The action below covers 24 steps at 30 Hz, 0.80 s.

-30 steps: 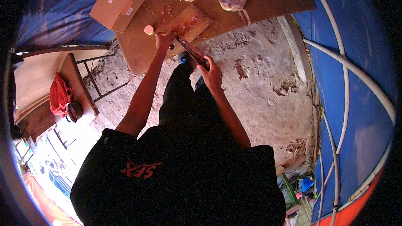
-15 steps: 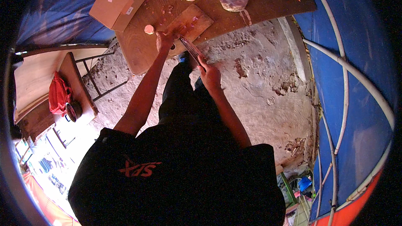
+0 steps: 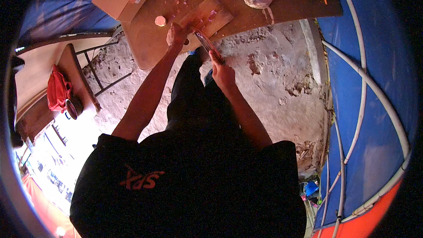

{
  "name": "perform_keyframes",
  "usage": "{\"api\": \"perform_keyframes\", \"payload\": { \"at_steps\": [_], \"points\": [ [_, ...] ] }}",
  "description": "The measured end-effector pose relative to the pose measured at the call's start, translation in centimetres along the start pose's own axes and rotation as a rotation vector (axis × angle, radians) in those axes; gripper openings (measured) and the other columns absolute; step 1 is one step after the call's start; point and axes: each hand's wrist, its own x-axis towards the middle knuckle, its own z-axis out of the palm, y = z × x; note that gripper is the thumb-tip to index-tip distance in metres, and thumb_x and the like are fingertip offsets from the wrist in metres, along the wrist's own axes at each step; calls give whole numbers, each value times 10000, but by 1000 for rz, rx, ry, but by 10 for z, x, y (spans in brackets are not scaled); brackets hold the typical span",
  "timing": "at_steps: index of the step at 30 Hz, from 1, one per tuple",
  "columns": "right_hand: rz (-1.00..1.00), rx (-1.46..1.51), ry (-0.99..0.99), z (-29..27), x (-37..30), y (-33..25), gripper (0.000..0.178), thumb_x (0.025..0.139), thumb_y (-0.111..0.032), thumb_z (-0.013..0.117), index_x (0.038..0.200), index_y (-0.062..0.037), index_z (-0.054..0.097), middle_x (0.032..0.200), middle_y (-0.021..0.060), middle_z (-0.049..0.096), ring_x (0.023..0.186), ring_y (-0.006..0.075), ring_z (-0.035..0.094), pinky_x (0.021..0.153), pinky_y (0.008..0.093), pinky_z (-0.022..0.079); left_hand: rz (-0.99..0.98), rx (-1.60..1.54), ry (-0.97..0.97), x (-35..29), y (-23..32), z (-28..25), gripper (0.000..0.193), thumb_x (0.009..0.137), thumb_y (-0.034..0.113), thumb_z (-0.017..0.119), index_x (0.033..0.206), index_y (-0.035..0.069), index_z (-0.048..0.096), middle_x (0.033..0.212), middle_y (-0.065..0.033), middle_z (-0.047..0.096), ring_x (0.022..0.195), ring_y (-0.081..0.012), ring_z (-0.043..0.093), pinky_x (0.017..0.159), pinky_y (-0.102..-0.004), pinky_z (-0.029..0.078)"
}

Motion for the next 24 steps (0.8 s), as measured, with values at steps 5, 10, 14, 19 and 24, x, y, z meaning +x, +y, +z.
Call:
{"api": "perform_keyframes", "payload": {
  "at_steps": [5, 10, 14, 19, 24],
  "points": [
    [40, 119, -86, -9, 3, 4, 521, 963, -252, 552, 1466, -322, 434, 751, 208, 676, 670, 419, 659, 595, 461, 545, 4, 38, 8, 3, 3, 0, 769, 655, 524, 857, 1105, -14, 543, 1009, -218, 702, 964, -361, 696, 796, -466, 556],
    [-36, 625, -128, -38, 11, 3, 469, 991, -234, 559, 1448, -188, 467, 978, 222, 701, 845, 362, 701, 712, 387, 539, 96, -143, 81, -1, -10, -4, 688, 705, 474, 833, 1120, 21, 523, 960, -191, 702, 918, -350, 697, 787, -438, 548],
    [229, 839, -327, -59, 5, -2, 495, 1013, -279, 547, 1474, -133, 436, 693, 68, 621, 536, 155, 598, 486, 324, 484, 291, -326, 202, -17, -24, 3, 573, 761, 308, 796, 1168, 56, 481, 907, -137, 700, 897, -341, 686, 792, -419, 542],
    [385, 1050, -374, -60, -4, -2, 486, 1038, -335, 495, 1496, -196, 409, 570, -30, 422, 391, 55, 375, 358, 249, 370, 811, -339, 223, -15, -25, 13, 528, 789, 91, 720, 1241, 75, 446, 927, -110, 708, 924, -318, 687, 795, -418, 546],
    [427, 1000, -370, -54, -2, -3, 486, 1042, -365, 467, 1476, -149, 436, 531, -25, 429, 386, 72, 396, 360, 255, 371, 821, -361, 117, -6, -19, 30, 502, 803, 55, 691, 1241, 85, 446, 926, -126, 714, 881, -316, 703, 753, -430, 558]
  ]
}}
